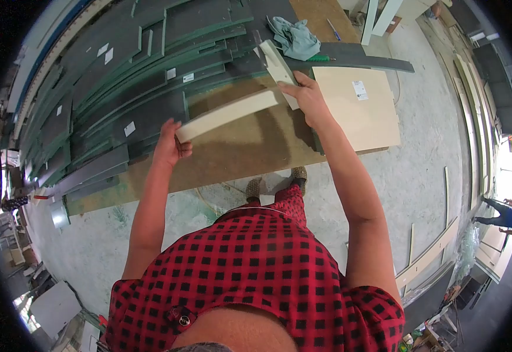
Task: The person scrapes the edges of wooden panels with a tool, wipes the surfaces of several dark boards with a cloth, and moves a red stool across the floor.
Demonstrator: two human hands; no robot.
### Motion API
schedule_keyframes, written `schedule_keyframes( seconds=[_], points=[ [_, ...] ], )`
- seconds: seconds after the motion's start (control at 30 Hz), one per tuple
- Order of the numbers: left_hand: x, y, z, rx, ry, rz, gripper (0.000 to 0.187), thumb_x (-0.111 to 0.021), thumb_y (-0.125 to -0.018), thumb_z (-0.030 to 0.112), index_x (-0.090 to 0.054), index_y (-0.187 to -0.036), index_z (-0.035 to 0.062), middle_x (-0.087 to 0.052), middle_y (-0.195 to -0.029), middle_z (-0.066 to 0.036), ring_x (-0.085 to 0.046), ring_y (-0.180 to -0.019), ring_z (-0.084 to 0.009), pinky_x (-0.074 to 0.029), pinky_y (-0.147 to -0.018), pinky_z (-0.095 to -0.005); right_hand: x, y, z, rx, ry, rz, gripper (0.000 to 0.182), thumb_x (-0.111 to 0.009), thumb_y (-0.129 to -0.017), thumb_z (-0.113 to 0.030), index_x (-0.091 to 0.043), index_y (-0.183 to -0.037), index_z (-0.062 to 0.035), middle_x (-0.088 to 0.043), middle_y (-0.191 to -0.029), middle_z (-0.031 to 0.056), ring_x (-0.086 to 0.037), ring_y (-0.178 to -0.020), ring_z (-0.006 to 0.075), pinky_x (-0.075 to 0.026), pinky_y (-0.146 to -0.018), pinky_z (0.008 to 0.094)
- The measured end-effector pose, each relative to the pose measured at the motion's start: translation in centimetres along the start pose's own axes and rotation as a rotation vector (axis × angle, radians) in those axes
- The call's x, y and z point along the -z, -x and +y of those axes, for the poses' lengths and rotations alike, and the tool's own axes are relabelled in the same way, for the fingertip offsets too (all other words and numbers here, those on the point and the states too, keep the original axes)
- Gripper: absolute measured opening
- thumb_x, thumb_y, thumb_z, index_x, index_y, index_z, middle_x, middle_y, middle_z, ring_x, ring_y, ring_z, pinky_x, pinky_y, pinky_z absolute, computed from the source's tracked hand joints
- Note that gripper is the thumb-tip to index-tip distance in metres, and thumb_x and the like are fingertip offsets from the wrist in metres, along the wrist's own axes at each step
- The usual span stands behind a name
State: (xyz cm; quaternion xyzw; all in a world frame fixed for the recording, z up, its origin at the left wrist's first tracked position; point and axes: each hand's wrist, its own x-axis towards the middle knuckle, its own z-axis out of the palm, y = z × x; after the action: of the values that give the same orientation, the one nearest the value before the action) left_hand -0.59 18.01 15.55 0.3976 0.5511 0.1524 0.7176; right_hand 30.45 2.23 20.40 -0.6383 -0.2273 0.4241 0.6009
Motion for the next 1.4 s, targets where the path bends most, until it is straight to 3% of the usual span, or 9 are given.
schedule_keyframes(
  seconds=[0.2, 0.47, 0.57, 0.93, 1.03, 1.1, 1.33, 1.37, 1.4],
  points=[
    [1.8, 0.2, 2.8, -0.034, -0.045, -0.345, 0.051, -0.058, -0.082, 0.041, -0.045, -0.126, 0.0195, -0.059, -0.078, -0.004, -0.062, -0.065, -0.0164, -0.053, -0.058, -0.0328, -2.3, -1.8, -0.4, 0.153, 0.000, 0.013, 0.021, -0.064, -0.080, -0.010, -0.062, -0.099, 0.0004, -0.060, -0.089, 0.0033, -0.051, -0.083, 0.0113, -0.039, -0.076, 0.0249],
    [1.8, -4.0, 0.0, -1.192, -1.126, 0.127, 0.046, -0.074, -0.071, 0.026, -0.057, -0.108, 0.0049, -0.063, -0.095, -0.006, -0.060, -0.082, -0.0162, -0.048, -0.075, -0.0276, -2.9, -1.1, 0.6, 0.182, 0.069, 0.081, 0.021, -0.062, -0.080, -0.008, -0.061, -0.098, 0.0018, -0.060, -0.088, 0.0043, -0.052, -0.078, 0.0119, -0.041, -0.071, 0.0259],
    [1.3, -4.7, -1.6, -0.788, -0.461, -0.175, 0.047, -0.077, -0.067, 0.024, -0.059, -0.103, 0.0005, -0.064, -0.095, -0.009, -0.060, -0.085, -0.0144, -0.048, -0.076, -0.0282, -2.9, 0.4, 0.1, 0.145, 0.001, 0.091, 0.022, -0.063, -0.080, -0.008, -0.061, -0.098, 0.0018, -0.060, -0.088, 0.0045, -0.052, -0.079, 0.0121, -0.041, -0.071, 0.0258],
    [-3.4, 6.6, 3.7, -0.960, -0.808, -0.076, 0.037, -0.077, -0.069, 0.014, -0.059, -0.096, -0.0042, -0.065, -0.086, -0.008, -0.061, -0.076, -0.0117, -0.050, -0.069, -0.0264, -0.4, 2.1, 1.7, 0.024, -0.084, 0.075, 0.021, -0.064, -0.081, -0.012, -0.061, -0.098, 0.0002, -0.059, -0.089, 0.0049, -0.052, -0.082, 0.0134, -0.042, -0.072, 0.0280],
    [-3.1, 6.3, 3.5, -0.917, -0.892, -0.047, 0.039, -0.077, -0.069, 0.015, -0.059, -0.097, -0.0052, -0.066, -0.086, -0.010, -0.062, -0.075, -0.0121, -0.050, -0.069, -0.0266, -0.9, 2.7, 3.8, 0.149, 0.087, 0.086, 0.020, -0.063, -0.081, -0.016, -0.062, -0.097, -0.0033, -0.060, -0.090, 0.0084, -0.056, -0.082, 0.0183, -0.043, -0.073, 0.0294],
    [-3.1, 5.6, 3.6, -0.881, -0.885, -0.031, 0.040, -0.077, -0.069, 0.016, -0.059, -0.098, -0.0052, -0.066, -0.087, -0.011, -0.062, -0.076, -0.0121, -0.050, -0.069, -0.0267, -2.5, 4.0, 4.1, 0.639, 0.690, 0.392, 0.021, -0.063, -0.080, -0.019, -0.062, -0.095, -0.0064, -0.061, -0.090, 0.0126, -0.057, -0.084, 0.0276, -0.044, -0.075, 0.0318],
    [-4.8, 6.5, 3.6, -0.854, -0.843, -0.032, 0.044, -0.076, -0.066, 0.015, -0.060, -0.102, -0.0043, -0.066, -0.081, -0.009, -0.061, -0.072, -0.0102, -0.049, -0.067, -0.0264, -9.4, 10.0, -1.1, 0.476, 0.489, -0.022, 0.027, -0.058, -0.081, -0.019, -0.053, -0.103, -0.0061, -0.057, -0.071, 0.0216, -0.057, -0.070, 0.0425, -0.044, -0.060, 0.0452],
    [-5.2, 7.4, 4.0, -0.860, -0.897, -0.003, 0.046, -0.076, -0.065, 0.016, -0.059, -0.103, -0.0044, -0.066, -0.079, -0.009, -0.061, -0.069, -0.0100, -0.048, -0.066, -0.0264, -9.6, 10.2, -1.1, 0.479, 0.490, -0.024, 0.027, -0.058, -0.081, -0.019, -0.053, -0.103, -0.0061, -0.057, -0.071, 0.0216, -0.057, -0.070, 0.0425, -0.044, -0.060, 0.0452],
    [-5.3, 7.7, 4.0, -0.861, -0.895, 0.000, 0.046, -0.076, -0.065, 0.016, -0.059, -0.103, -0.0044, -0.066, -0.079, -0.009, -0.061, -0.069, -0.0100, -0.048, -0.066, -0.0264, -9.8, 10.3, -1.0, 0.474, 0.514, -0.044, 0.025, -0.058, -0.084, -0.017, -0.052, -0.103, -0.0030, -0.056, -0.068, 0.0139, -0.056, -0.062, 0.0270, -0.045, -0.056, 0.0361]
  ],
)
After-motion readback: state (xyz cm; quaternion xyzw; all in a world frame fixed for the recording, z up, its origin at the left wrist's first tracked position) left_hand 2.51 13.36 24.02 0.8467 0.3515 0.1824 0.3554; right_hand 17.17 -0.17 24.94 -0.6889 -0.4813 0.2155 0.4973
